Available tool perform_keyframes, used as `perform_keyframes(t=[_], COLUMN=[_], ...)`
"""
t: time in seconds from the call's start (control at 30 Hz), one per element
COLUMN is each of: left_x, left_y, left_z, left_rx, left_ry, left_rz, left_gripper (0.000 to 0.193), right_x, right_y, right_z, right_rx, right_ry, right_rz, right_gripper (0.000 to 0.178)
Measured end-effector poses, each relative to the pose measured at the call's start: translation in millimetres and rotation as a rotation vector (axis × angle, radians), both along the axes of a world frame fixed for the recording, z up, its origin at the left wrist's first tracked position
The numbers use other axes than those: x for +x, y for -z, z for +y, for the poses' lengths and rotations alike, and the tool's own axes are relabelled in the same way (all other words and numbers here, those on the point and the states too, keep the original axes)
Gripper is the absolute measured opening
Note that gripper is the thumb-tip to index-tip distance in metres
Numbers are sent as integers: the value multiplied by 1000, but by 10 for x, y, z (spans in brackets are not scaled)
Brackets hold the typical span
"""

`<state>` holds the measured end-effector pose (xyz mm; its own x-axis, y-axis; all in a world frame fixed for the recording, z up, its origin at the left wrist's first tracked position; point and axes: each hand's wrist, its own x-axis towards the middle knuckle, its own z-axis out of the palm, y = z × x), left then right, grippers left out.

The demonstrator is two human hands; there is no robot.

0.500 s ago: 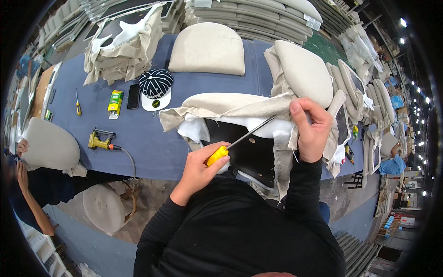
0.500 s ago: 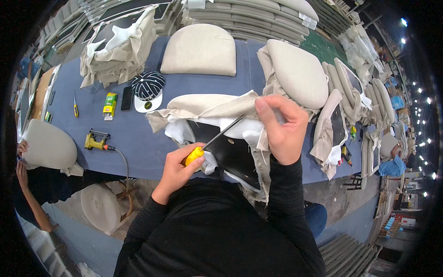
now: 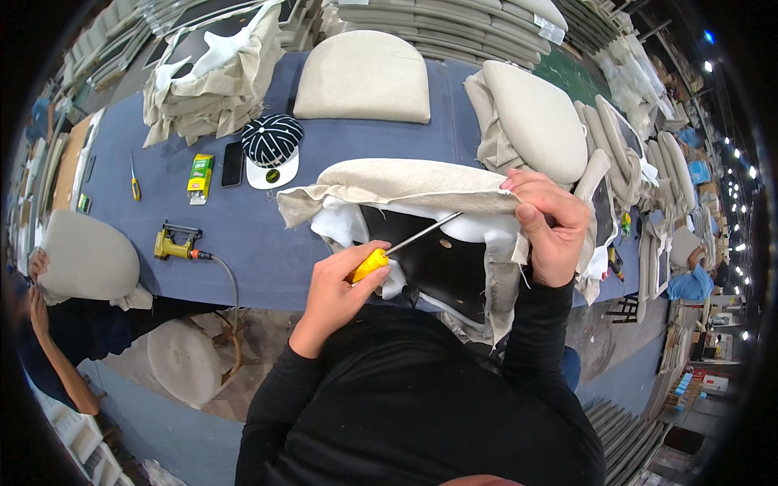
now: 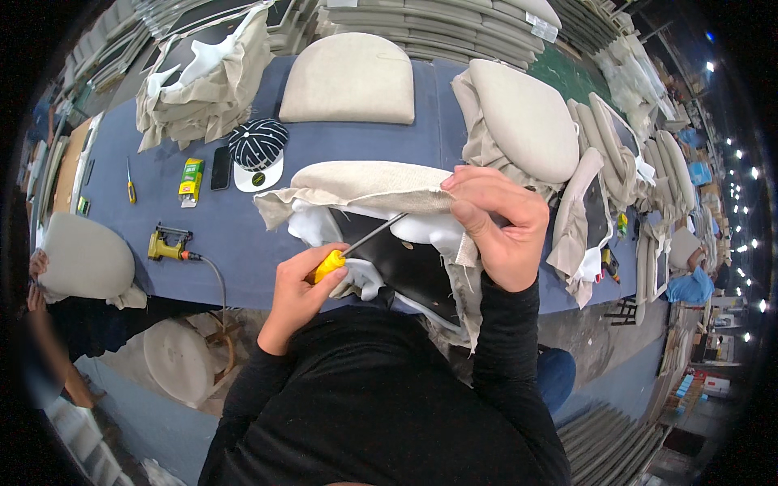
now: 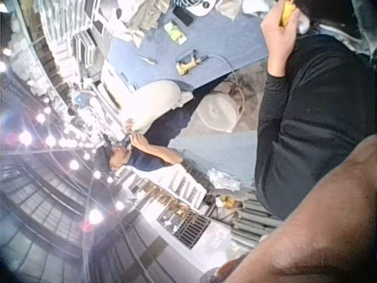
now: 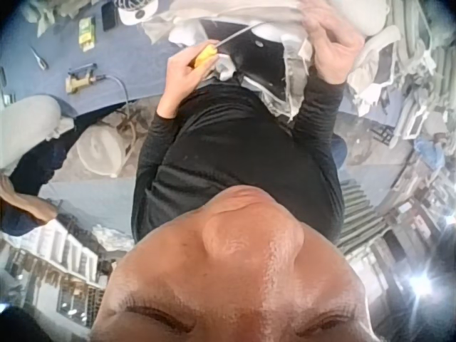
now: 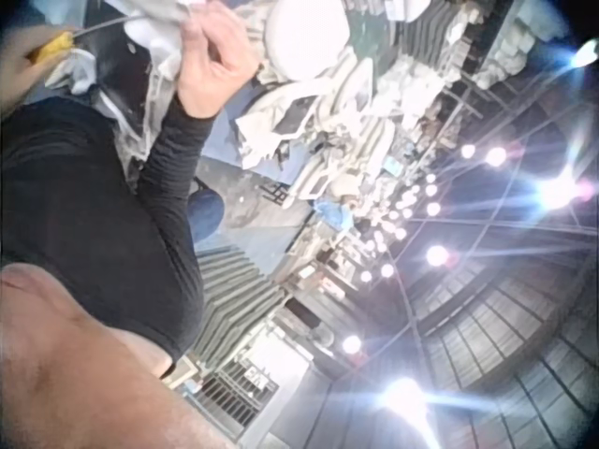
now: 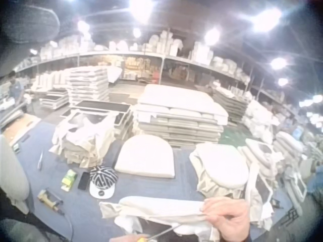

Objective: The person uses a yellow-handled screwdriver to pry and remove fabric from a foam cushion, then pulls and smooths the fabric by hand. They handle multiple cushions, adjusting and aligning the fabric, and use a staple gun to secure the fabric to the cushion. The person also picks up and places cushions on the table and stacks them.

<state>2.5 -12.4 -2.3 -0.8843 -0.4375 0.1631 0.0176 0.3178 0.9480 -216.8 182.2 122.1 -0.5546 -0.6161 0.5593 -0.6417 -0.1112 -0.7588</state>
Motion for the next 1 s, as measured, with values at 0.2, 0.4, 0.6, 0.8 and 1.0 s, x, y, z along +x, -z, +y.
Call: perform_keyframes(t=[0.2,0.4,0.6,0.8,1.0], left_x=[-38,-12,96,65,153], left_y=[-73,-144,-230,-334,-478], left_z=[-59,-123,-221,-205,-303], left_rx=[-63,-108,-172,-199,-258], left_ry=[18,41,41,93,133], left_rz=[-2,-2,-60,-41,-25], left_gripper=[35,37,38,38,41], right_x=[-47,-93,46,44,102], right_y=[18,-8,217,468,599], right_z=[24,27,147,238,216], right_rx=[-14,-59,-93,-201,-319], right_ry=[-128,-315,-64,-310,-457], right_rz=[110,143,-389,-408,-311], right_gripper=[19,26,45,65,74])
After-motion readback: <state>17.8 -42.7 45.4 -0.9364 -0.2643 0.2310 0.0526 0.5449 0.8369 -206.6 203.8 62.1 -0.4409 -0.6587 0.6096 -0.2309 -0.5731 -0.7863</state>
